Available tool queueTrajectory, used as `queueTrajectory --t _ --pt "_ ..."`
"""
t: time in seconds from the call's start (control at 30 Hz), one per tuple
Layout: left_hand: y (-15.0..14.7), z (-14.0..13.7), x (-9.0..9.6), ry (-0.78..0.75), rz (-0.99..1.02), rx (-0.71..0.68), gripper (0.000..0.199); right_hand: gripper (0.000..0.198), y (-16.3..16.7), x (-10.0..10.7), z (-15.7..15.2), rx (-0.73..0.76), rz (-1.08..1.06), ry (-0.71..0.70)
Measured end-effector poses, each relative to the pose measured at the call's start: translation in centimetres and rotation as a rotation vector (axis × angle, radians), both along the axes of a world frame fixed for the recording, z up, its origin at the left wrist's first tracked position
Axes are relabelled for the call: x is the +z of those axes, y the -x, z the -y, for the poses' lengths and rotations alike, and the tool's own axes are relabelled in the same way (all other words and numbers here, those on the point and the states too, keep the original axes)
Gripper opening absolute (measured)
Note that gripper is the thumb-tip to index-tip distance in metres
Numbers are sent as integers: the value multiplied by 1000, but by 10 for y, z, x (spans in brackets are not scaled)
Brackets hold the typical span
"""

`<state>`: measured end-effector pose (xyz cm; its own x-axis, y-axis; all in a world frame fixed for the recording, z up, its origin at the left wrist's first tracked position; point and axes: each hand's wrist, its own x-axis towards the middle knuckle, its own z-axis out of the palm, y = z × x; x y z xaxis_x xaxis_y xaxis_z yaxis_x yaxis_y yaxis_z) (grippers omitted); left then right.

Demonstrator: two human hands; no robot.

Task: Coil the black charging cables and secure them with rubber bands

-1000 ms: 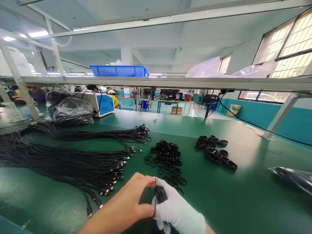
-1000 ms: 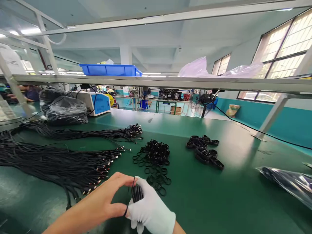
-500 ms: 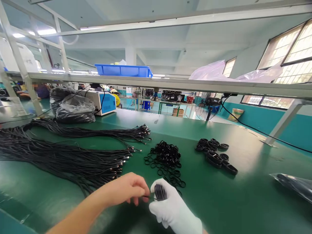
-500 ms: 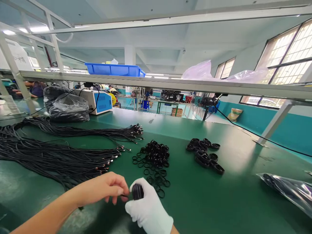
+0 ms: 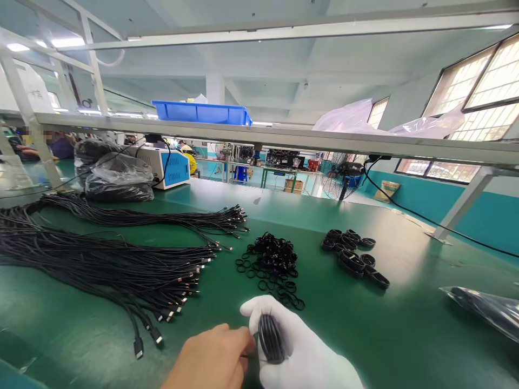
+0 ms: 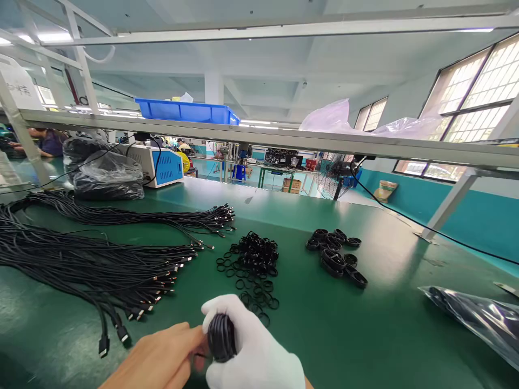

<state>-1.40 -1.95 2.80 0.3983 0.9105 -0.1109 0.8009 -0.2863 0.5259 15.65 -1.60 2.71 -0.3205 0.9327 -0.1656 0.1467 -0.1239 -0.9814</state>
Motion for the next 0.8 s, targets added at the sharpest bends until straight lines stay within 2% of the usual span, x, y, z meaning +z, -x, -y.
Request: queueTrajectory --t 0.07,0.13,0.2,0.27,0.37,0.5,0.67,0.73,0.8 --pt "0 -10 5 119 51 -39 19 45 -3 -3 1 74 -157 78" --pt "2 -20 10 219 156 -88 21 51 -3 -10 -3 198 -387 128" --pt "5 -25 14 310 372 -71 20 59 -1 -17 -9 276 -587 128" --pt "6 -26 14 351 655 -5 14 57 2 -23 -14 314 -726 107" --pt "1 -24 9 383 932 73 8 55 5 -28 -16 368 -785 111" --pt "-13 -21 -5 454 1060 159 13 56 8 -32 -13 349 -760 140" --pt "-16 -21 -15 459 1167 173 18 55 4 -33 -15 353 -755 164" --pt "-11 -20 -12 398 1104 199 19 55 3 -34 -17 324 -759 167" --pt "-5 -19 -4 237 953 252 17 59 2 -35 -17 304 -760 180"
